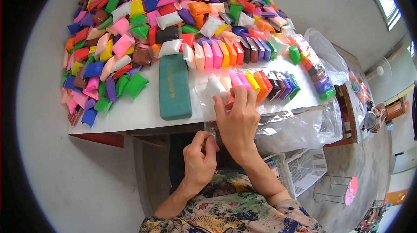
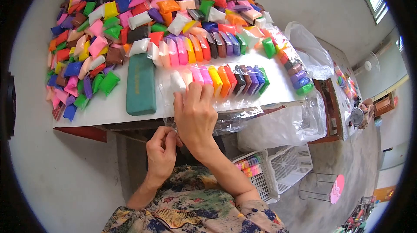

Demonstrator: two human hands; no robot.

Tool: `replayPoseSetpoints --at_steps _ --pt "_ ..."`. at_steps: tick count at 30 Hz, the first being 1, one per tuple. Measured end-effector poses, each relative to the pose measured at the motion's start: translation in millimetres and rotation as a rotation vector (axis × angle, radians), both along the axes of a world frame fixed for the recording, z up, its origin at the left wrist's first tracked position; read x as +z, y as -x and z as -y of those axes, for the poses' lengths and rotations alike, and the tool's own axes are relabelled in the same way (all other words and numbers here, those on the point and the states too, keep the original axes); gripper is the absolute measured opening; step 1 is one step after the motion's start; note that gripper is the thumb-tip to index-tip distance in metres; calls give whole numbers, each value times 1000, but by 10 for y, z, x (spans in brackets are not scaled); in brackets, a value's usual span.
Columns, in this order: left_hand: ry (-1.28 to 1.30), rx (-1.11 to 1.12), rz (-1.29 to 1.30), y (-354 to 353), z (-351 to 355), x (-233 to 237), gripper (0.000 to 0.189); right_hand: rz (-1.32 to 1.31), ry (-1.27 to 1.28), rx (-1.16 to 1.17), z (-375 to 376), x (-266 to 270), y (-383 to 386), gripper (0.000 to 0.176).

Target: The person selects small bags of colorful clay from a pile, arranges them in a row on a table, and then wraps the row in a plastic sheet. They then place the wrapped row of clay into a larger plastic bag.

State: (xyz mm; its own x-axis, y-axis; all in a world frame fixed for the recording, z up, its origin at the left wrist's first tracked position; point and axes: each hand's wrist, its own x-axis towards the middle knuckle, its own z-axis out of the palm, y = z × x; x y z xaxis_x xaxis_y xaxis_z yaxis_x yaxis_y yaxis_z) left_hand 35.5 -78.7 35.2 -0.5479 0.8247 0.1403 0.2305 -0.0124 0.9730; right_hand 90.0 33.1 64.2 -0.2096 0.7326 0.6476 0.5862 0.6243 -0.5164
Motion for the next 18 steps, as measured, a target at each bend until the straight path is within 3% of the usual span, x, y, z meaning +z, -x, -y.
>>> replayPoseSetpoints --at_steps 8,11,14,18 --pt "-10 -103 46 52 3 -98 16 25 -53 -27 -48 -50 32 27" --pt "37 -141 236 75 21 -93 19 36 -30 -20 -35 -59 2 28" --pt "81 -98 75 98 45 16 16 49 31 -8 49 -65 -125 31" --pt "-116 193 -331 72 87 337 17 54 64 17 132 -2 -264 30"
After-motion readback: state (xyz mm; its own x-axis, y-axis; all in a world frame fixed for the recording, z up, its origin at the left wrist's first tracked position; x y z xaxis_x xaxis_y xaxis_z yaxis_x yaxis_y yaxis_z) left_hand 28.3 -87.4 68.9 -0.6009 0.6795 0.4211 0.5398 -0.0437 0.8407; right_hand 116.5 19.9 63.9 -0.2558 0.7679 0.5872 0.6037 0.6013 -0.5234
